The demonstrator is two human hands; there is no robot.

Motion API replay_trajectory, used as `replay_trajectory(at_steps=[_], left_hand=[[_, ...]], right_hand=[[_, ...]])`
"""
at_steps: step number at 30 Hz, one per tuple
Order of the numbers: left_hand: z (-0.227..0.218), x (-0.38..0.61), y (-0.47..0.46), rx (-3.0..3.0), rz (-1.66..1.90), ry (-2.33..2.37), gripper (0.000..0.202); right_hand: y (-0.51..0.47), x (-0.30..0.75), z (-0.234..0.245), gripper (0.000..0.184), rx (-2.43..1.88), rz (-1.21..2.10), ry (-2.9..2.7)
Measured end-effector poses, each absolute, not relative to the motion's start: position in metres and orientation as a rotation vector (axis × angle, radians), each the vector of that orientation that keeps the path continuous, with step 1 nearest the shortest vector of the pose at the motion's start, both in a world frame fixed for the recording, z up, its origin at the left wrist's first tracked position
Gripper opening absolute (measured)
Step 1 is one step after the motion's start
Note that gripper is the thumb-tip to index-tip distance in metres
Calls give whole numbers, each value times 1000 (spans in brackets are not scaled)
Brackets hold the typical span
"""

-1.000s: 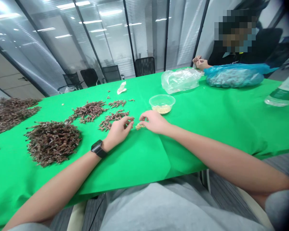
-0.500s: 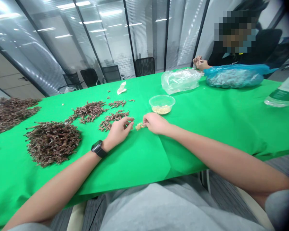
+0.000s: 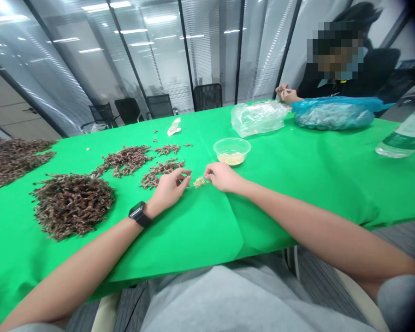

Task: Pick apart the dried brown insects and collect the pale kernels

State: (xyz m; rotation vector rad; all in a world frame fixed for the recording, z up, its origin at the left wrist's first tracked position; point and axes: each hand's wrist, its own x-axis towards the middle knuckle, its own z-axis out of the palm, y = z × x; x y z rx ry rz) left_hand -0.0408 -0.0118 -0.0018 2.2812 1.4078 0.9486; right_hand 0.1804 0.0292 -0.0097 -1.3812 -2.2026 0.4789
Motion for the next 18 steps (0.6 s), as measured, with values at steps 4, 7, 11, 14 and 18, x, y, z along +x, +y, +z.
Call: replay_trajectory(at_steps=[4, 7, 11, 14, 18], left_hand=[[-2, -41, -12, 2277, 959, 1396, 35], [-3, -41, -12, 2262, 956, 1391, 35], [-3, -39, -12, 2089, 1001, 1324, 36], [-3, -35, -10, 1791, 1025, 1212, 41], [-2, -30, -9, 1610, 1029, 1135, 43]], right_hand=[[28, 179, -5, 10, -1388, 593, -2135], [28, 178, -5, 9, -1344, 663, -2075], [30, 178, -10, 10, -1246, 740, -2012], [30, 176, -12, 17, -1162, 815, -1929], [26, 172, -11, 23, -1078, 947, -1857]])
